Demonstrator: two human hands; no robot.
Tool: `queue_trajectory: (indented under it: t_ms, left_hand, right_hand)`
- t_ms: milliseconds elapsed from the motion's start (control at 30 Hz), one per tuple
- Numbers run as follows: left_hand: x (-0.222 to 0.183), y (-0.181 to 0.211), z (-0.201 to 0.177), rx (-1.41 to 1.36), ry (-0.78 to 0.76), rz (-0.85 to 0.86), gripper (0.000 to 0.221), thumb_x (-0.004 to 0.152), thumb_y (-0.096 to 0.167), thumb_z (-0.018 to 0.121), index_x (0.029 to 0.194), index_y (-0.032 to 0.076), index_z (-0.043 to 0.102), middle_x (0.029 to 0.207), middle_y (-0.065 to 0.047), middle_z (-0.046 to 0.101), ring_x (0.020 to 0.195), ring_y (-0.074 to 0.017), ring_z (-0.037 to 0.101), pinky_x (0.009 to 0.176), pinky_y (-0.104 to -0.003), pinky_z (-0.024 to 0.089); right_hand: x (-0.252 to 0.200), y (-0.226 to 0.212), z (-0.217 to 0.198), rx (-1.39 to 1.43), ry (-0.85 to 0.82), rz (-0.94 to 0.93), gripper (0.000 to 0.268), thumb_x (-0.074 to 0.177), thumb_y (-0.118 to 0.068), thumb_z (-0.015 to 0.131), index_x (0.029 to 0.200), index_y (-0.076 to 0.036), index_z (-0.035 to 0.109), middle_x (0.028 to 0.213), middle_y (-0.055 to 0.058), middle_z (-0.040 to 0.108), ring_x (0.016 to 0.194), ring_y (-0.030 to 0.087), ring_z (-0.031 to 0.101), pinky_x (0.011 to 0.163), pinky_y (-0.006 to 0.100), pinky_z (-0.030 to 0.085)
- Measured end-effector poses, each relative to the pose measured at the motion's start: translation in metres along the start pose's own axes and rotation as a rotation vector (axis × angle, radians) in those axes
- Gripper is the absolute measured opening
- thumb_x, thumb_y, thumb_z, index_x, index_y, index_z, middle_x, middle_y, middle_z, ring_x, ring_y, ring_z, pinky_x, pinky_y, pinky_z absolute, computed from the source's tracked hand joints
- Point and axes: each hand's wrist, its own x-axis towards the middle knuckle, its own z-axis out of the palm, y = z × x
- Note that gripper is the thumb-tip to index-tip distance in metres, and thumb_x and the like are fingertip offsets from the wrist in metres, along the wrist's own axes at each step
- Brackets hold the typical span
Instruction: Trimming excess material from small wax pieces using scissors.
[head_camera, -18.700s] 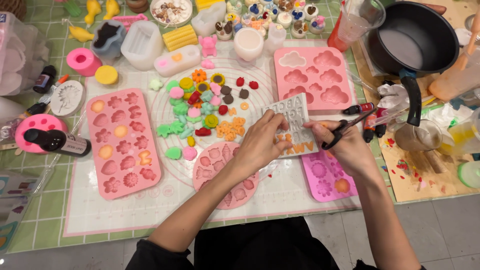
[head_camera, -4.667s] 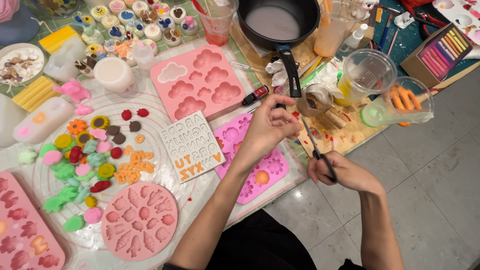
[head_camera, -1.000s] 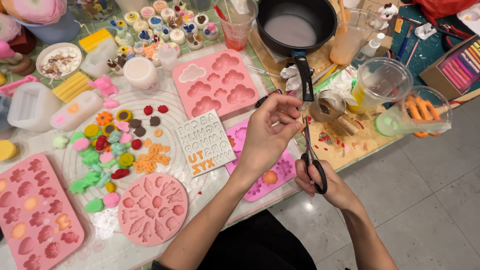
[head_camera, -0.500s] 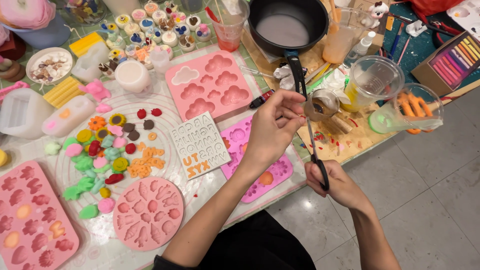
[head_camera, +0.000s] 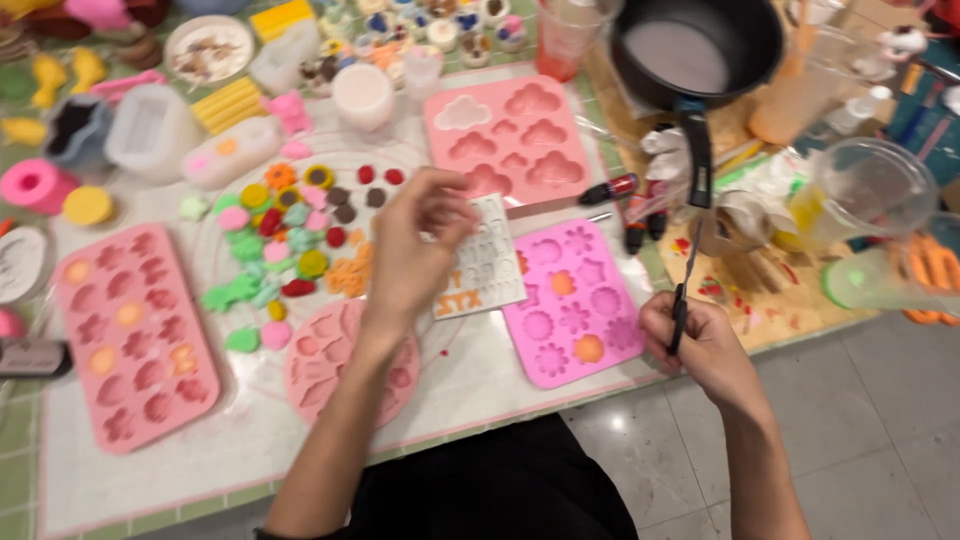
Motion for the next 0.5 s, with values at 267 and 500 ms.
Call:
queue_trajectory:
  t_ms: [267,500]
  left_hand:
    - [-0.039,-0.025,-0.079,0.617,0.155,-0.142,0.033,0.079,-0.006,0.071,0.110,0.004,0.067,0.094,-0.013,0.071,0.087,-0.0279,0.067,0.076,-0.040,0.052]
    - [-0.038,-0.031,-0.029,0.808,0.081,0.096,0.049,0.071,-0.012,0.063,0.117,0.004,0.065,0.092,-0.020,0.069,0.097,-0.0376,0.061,0.089,-0.047,0.046]
  right_hand:
    - [0.051,-0.031,0.072,-0.133,-0.052,-0.045,0.020,0.093,-0.014,0.070,0.105,0.003,0.073,0.072,-0.002,0.064,0.059,0.006,0.053,0.051,0.024,0.042]
    - [0.074,-0.064,0.152,-0.273,-0.160,-0.142,0.014,0.095,-0.009,0.068,0.106,-0.001,0.072,0.084,-0.001,0.069,0.076,0.003,0.062,0.067,0.022,0.052]
